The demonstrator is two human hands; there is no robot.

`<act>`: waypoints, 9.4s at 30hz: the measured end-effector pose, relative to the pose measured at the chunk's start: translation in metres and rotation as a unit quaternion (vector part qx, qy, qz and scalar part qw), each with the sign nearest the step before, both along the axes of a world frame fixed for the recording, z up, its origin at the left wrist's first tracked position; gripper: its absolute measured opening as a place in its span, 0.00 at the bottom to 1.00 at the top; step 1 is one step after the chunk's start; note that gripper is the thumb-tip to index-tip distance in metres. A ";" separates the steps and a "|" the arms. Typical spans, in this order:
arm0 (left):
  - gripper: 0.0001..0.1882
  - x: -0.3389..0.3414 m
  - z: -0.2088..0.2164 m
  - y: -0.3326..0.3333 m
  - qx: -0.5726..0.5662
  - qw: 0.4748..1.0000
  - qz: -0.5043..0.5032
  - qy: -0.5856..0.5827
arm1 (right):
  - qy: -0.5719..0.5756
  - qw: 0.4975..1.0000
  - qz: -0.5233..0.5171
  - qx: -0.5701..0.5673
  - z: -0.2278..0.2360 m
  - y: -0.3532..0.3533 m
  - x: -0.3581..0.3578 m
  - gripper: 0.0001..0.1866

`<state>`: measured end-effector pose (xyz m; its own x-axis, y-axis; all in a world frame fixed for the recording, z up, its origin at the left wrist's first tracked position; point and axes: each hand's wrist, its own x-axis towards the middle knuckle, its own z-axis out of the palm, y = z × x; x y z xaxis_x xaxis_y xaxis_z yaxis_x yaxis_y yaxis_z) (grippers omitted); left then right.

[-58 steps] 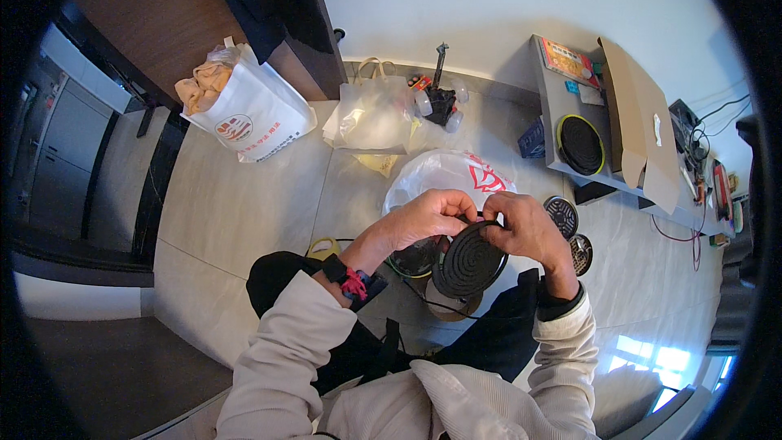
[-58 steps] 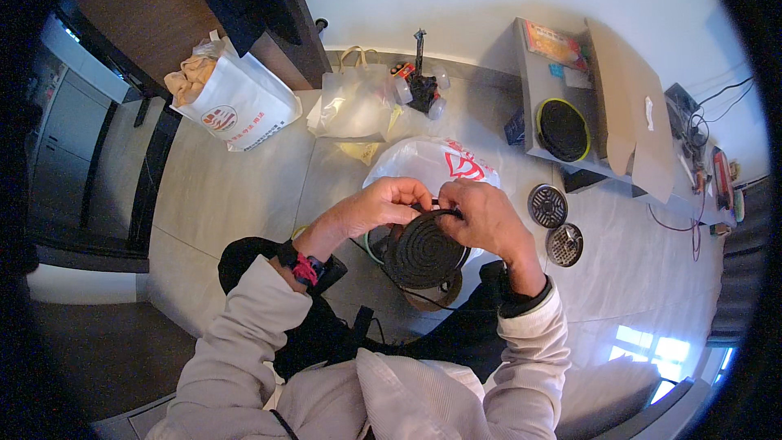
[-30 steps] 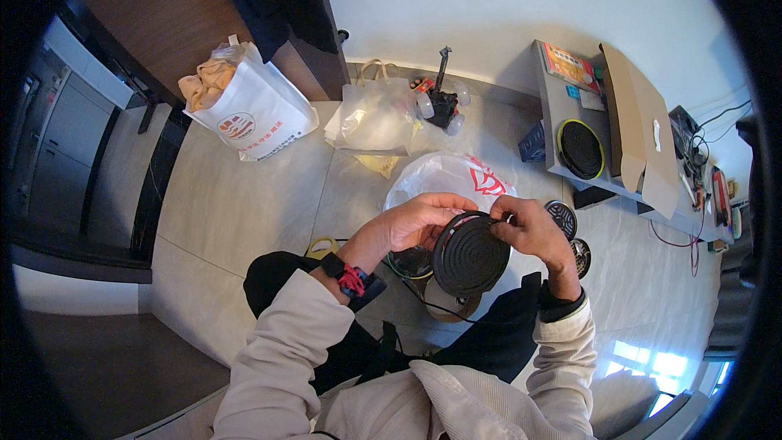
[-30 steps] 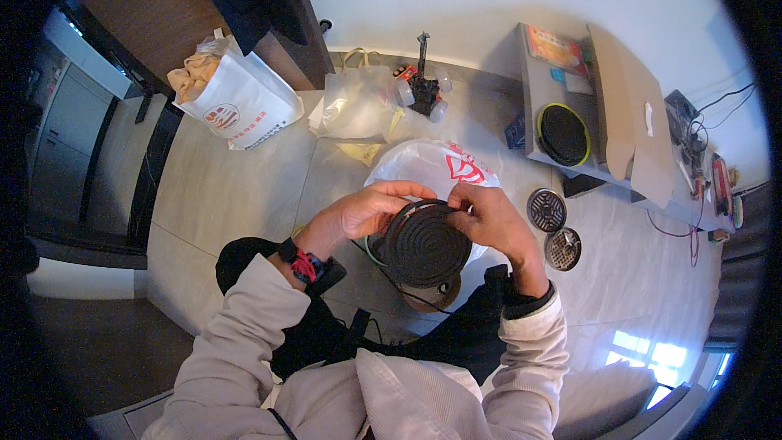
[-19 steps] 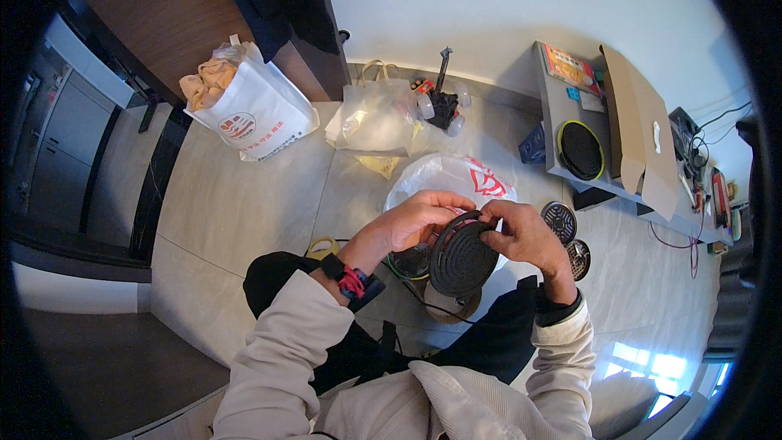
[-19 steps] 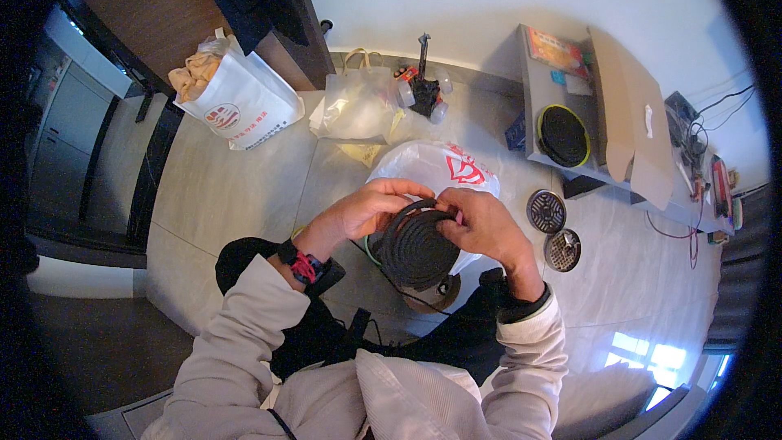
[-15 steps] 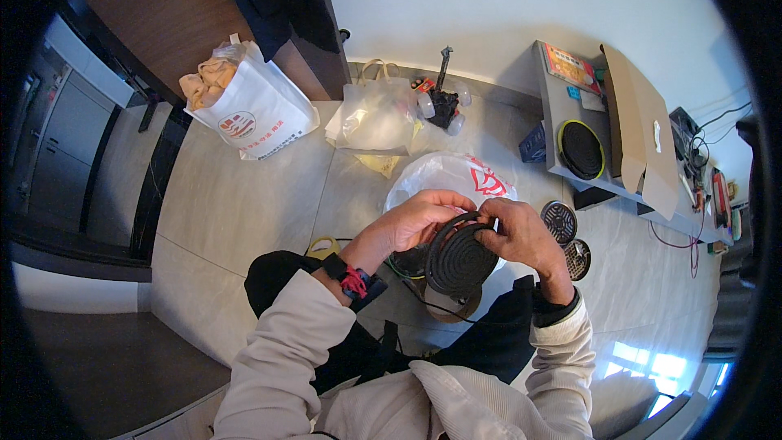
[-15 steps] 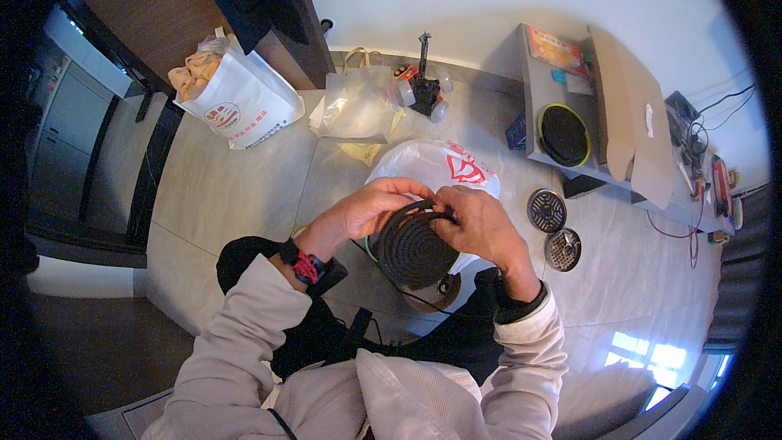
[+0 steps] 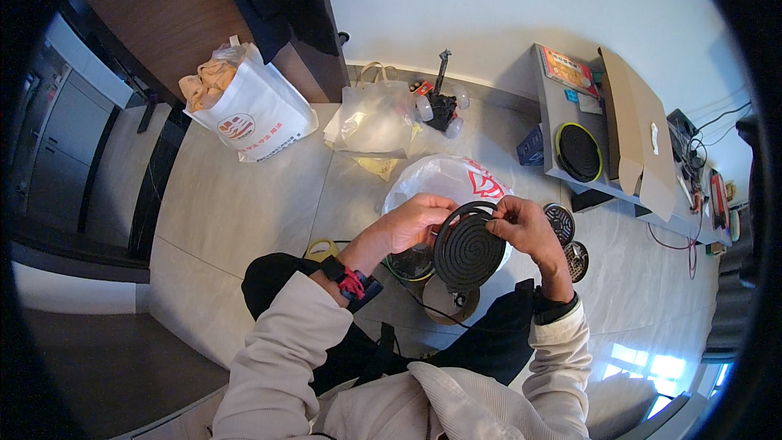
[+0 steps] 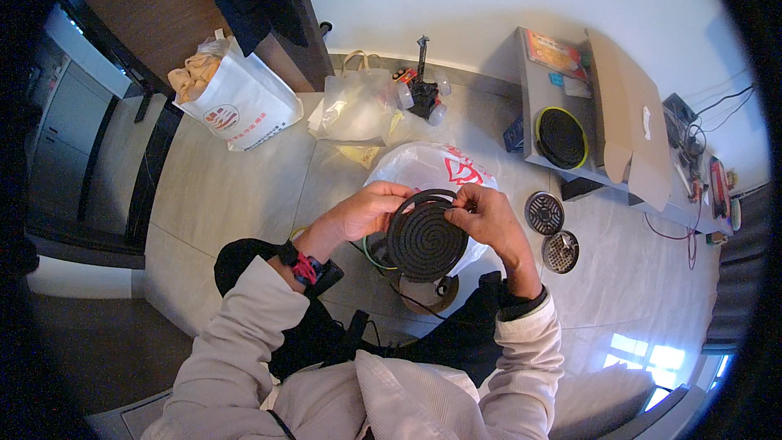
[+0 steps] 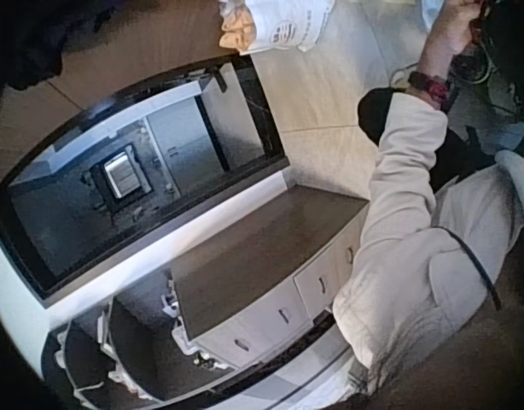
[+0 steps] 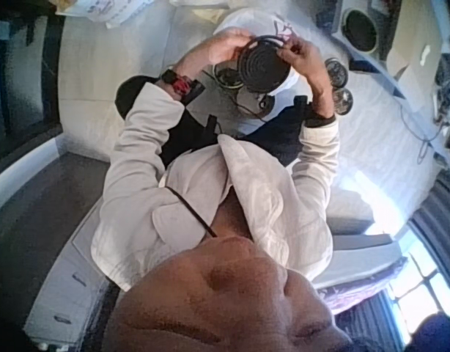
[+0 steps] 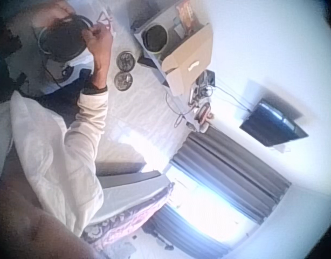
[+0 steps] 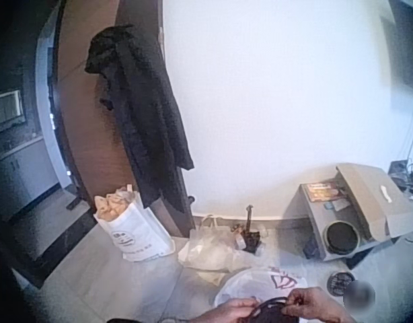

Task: The person sits on the floor and separates a stack of black mosquito coils into individual units. They place the separated coils into a yellow container and then close the container with its lid.

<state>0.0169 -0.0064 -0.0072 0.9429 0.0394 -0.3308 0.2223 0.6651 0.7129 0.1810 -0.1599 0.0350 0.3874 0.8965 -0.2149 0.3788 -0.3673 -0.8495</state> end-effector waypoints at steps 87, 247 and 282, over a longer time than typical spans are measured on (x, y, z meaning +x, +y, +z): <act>0.27 -0.005 0.006 -0.006 -0.002 0.990 -0.130 -0.046 | 0.063 0.981 0.185 -0.013 0.026 0.014 0.004 0.07; 0.20 -0.003 0.016 0.008 0.085 0.994 -0.055 0.043 | -0.185 0.957 0.224 0.010 0.033 0.031 -0.018 0.09; 0.18 0.006 -0.001 0.003 0.241 0.966 -0.086 0.030 | -0.059 0.957 0.282 0.021 0.020 0.029 -0.003 0.17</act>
<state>0.0228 -0.0031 -0.0081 0.9286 0.0476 -0.3681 0.3511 0.2096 0.9126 0.1777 -0.1306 0.0554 -0.1416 0.9773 -0.1577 0.6011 -0.0417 -0.7981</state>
